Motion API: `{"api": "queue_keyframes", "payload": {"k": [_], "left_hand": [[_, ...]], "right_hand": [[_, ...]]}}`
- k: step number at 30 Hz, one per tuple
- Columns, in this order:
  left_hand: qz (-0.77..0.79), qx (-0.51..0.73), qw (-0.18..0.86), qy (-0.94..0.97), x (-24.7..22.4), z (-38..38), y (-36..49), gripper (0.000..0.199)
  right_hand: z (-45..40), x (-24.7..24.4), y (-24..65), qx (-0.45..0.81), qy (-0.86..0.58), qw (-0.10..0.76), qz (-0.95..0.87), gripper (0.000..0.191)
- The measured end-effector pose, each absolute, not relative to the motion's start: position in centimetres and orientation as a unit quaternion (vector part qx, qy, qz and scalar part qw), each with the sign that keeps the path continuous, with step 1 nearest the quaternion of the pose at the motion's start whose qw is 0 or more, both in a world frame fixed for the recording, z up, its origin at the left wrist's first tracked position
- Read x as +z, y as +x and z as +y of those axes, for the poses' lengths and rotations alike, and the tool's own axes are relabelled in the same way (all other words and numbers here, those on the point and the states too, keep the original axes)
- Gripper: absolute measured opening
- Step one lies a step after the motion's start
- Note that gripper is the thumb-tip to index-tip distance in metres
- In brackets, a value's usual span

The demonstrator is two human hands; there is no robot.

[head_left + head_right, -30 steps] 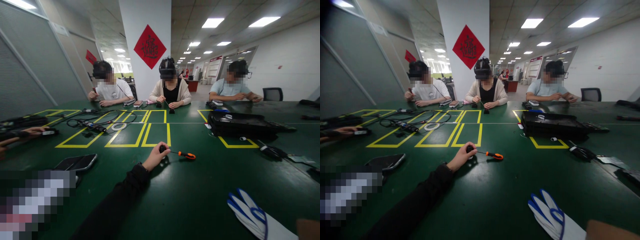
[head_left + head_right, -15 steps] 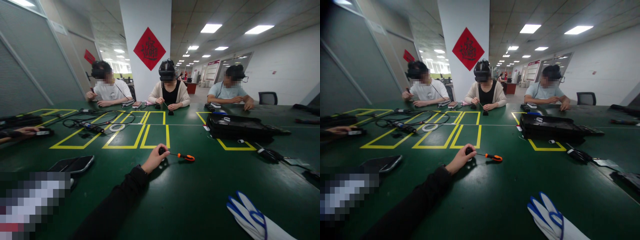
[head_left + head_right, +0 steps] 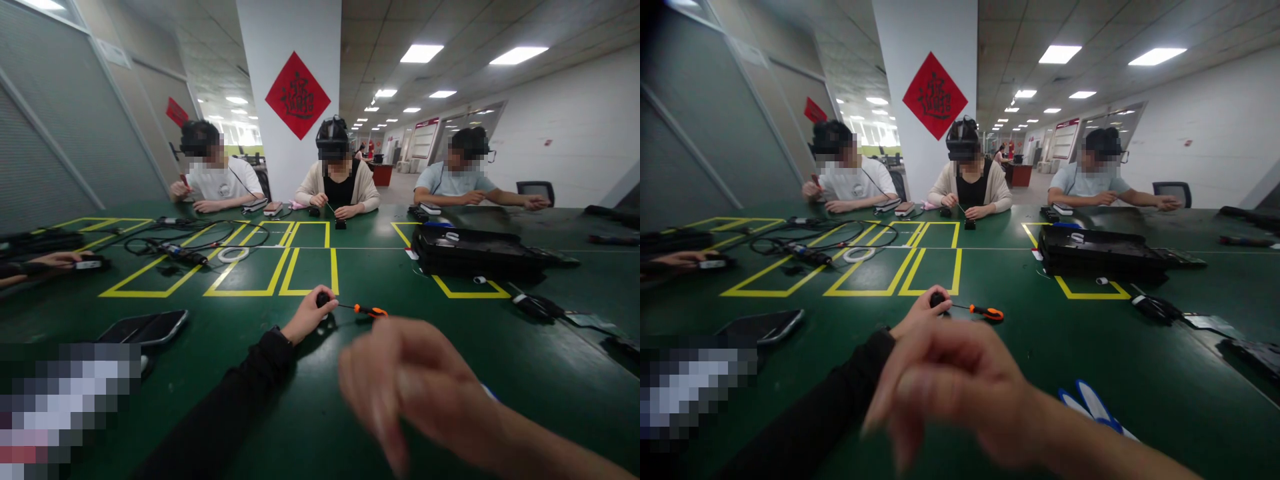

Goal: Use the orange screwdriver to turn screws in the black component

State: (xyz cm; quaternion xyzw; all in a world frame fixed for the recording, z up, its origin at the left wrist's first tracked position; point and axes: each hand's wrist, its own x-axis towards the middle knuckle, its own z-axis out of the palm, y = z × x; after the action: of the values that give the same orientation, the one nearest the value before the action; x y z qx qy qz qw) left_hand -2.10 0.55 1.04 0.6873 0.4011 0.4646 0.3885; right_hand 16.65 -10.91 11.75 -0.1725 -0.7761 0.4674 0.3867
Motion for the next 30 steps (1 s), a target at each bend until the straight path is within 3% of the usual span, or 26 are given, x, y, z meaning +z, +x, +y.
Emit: {"api": "queue_keyframes", "payload": {"k": [3,5,9,17,24,30], "left_hand": [[0.398,0.467,0.386,0.689,1.0,0.7,-2.1,0.018],[0.413,0.468,0.38,0.682,0.7,1.0,-2.0,0.02],[0.441,0.467,0.37,0.671,-0.1,1.6,-1.9,0.024],[0.444,0.468,0.394,0.655,-0.1,1.3,-1.8,0.027],[0.391,0.467,0.518,0.6,0.3,0.6,-1.6,0.026],[0.337,0.485,0.609,0.53,0.3,0.5,-1.2,0.029]], "right_hand": [[-7.1,10.7,16.0,0.326,-0.354,0.424,-0.767,0.031],[-4.2,7.5,17.1,0.22,-0.452,0.401,-0.766,0.029],[-1.8,1.1,19.3,0.166,-0.494,0.334,-0.786,0.025],[-2.9,1.5,19.5,0.186,-0.432,0.42,-0.776,0.02],[-4.5,2.4,18.2,0.283,-0.408,0.562,-0.661,0.01],[-6.1,3.2,17.2,0.241,-0.41,0.561,-0.678,0.009]]}}
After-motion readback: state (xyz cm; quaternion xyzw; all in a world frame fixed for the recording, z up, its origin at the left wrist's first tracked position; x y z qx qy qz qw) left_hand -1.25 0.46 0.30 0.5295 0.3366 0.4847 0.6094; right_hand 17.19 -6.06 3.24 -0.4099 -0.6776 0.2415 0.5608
